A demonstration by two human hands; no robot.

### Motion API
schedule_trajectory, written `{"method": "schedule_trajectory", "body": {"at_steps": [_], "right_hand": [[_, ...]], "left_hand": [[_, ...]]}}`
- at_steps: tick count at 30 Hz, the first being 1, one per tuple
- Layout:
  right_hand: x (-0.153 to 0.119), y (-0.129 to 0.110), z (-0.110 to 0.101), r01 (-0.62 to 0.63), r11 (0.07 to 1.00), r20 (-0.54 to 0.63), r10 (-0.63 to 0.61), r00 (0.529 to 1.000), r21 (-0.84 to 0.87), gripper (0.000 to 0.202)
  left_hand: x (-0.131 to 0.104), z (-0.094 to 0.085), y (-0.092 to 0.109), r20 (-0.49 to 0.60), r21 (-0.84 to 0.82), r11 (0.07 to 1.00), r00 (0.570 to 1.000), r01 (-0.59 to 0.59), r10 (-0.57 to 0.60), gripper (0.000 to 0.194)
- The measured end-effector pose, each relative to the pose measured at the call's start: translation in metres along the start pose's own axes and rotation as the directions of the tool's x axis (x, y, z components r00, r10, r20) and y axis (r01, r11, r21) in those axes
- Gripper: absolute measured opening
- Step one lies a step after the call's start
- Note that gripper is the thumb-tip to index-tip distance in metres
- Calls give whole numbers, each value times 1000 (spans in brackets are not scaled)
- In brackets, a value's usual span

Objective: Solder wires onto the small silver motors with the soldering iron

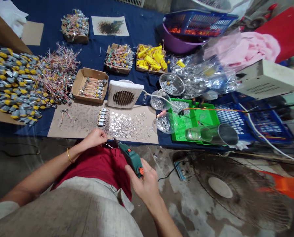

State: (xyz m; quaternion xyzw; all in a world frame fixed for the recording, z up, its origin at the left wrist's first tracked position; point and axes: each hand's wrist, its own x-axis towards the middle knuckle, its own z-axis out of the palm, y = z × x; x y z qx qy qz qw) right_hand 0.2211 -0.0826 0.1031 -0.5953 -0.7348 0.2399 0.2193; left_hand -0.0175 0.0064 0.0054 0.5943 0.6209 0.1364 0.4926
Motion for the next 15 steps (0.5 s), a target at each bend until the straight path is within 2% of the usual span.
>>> {"method": "schedule_trajectory", "body": {"at_steps": [6,15], "right_hand": [[-15,9,0,-111,993,-70,113,991,33,40],[-9,13,0,-96,993,-81,102,991,73,40]], "left_hand": [[3,3,-6,36,2,999,999,35,-35,15],[3,4,-7,69,-46,995,994,89,-86,11]]}}
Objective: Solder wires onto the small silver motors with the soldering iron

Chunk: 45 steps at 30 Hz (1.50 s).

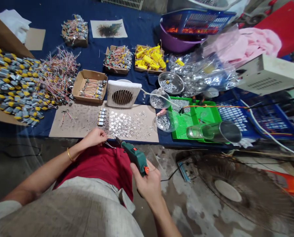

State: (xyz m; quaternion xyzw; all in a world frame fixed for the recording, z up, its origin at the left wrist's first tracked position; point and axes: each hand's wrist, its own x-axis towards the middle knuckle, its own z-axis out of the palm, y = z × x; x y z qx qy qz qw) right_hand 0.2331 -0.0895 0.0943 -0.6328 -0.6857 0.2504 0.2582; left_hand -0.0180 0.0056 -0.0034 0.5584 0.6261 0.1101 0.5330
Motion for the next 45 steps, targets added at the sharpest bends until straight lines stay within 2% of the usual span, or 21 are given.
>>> {"method": "schedule_trajectory", "body": {"at_steps": [17,25,28,30,32,34,37,41,45], "right_hand": [[-1,0,2,-10,1000,1,10,1000,4,42],[1,-1,2,-54,998,2,54,999,14,43],[0,1,0,-97,995,1,97,995,25,45],[-2,4,-1,-159,985,-8,159,987,60,47],[-4,8,-1,-253,959,-17,257,966,127,49],[-5,11,3,-338,919,-51,355,933,204,51],[-3,12,11,-355,894,-107,395,912,272,53],[0,8,17,-292,927,-48,311,949,236,54],[0,8,18,-254,952,-30,263,964,172,55]], "left_hand": [[-1,0,-1,11,-32,999,1000,-7,7,12],[1,1,-2,18,-42,999,999,-27,27,14],[-1,-1,-2,34,-101,995,999,-24,28,15],[-6,-3,-2,37,-220,975,999,-15,23,13],[-11,-6,-4,-3,-359,933,1000,2,-3,12],[-14,-7,-7,-66,-427,904,997,6,-38,14],[-12,-5,-10,-109,-372,928,993,-7,-37,14],[-4,2,-9,-130,-266,964,991,-15,-20,12],[1,5,-6,-153,-180,984,988,-3,-25,15]]}}
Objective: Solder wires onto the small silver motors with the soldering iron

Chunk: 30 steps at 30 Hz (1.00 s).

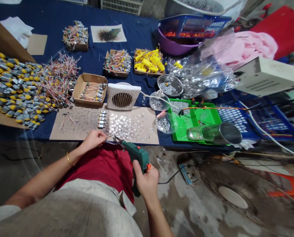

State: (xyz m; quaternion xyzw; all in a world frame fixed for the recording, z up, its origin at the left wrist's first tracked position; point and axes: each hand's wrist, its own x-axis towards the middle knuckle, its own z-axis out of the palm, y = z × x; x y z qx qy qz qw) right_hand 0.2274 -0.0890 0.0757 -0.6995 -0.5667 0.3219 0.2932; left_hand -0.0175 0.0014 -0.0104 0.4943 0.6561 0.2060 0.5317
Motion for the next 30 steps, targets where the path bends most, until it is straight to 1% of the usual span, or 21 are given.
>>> {"method": "schedule_trajectory", "body": {"at_steps": [3,6,8,16,27,30], "right_hand": [[2,3,0,11,999,8,-11,1000,-37,56],[5,4,1,26,999,22,-25,999,-45,55],[6,3,1,40,998,28,-39,999,-44,55],[10,-2,2,81,995,50,-78,996,-57,53],[13,-5,4,116,988,57,-111,992,-100,54],[15,-5,4,140,983,65,-133,989,-121,51]], "left_hand": [[1,0,1,-11,67,997,999,-40,41,16],[0,-1,4,3,123,988,996,-92,92,16],[0,-2,6,8,149,983,994,-105,105,17],[0,-3,12,1,210,972,994,-103,105,17],[0,-4,15,14,225,970,995,-95,94,16],[0,-5,15,16,216,971,995,-100,99,17]]}}
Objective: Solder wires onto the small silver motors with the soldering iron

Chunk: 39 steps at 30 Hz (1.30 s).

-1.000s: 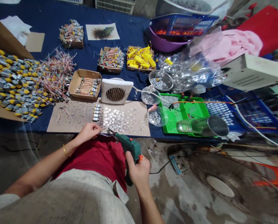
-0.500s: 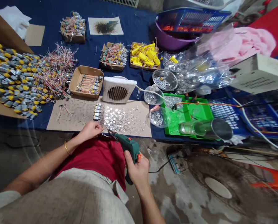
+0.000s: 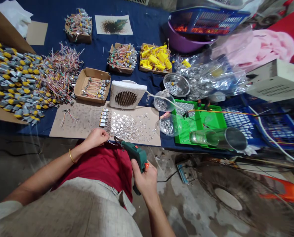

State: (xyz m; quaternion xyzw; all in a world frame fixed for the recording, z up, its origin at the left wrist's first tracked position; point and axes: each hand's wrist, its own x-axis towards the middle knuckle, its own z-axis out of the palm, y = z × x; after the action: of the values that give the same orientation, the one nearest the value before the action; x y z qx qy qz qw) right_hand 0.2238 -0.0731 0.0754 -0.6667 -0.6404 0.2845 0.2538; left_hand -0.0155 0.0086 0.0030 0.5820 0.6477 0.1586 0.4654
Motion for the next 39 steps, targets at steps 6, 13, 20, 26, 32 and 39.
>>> {"method": "schedule_trajectory", "body": {"at_steps": [6,13,20,26,32,39], "right_hand": [[2,-10,0,120,990,36,-118,992,-69,36],[2,-30,-6,241,967,91,-233,968,-86,30],[-10,-15,-17,34,998,-113,-39,993,-45,44],[-14,-11,-14,-117,990,-150,127,980,75,49],[-11,-16,-16,-104,992,-141,113,984,69,50],[-14,-9,-15,-178,974,-59,188,980,138,55]], "left_hand": [[-1,0,1,-10,9,1000,1000,11,-11,18],[1,2,-2,-14,-10,1000,1000,-1,1,17],[4,6,-10,22,-71,997,1000,21,-19,17],[5,8,-13,44,-100,993,997,61,-57,17],[6,9,-13,58,-149,986,996,79,-71,17],[5,6,-11,81,-234,964,990,128,-112,13]]}}
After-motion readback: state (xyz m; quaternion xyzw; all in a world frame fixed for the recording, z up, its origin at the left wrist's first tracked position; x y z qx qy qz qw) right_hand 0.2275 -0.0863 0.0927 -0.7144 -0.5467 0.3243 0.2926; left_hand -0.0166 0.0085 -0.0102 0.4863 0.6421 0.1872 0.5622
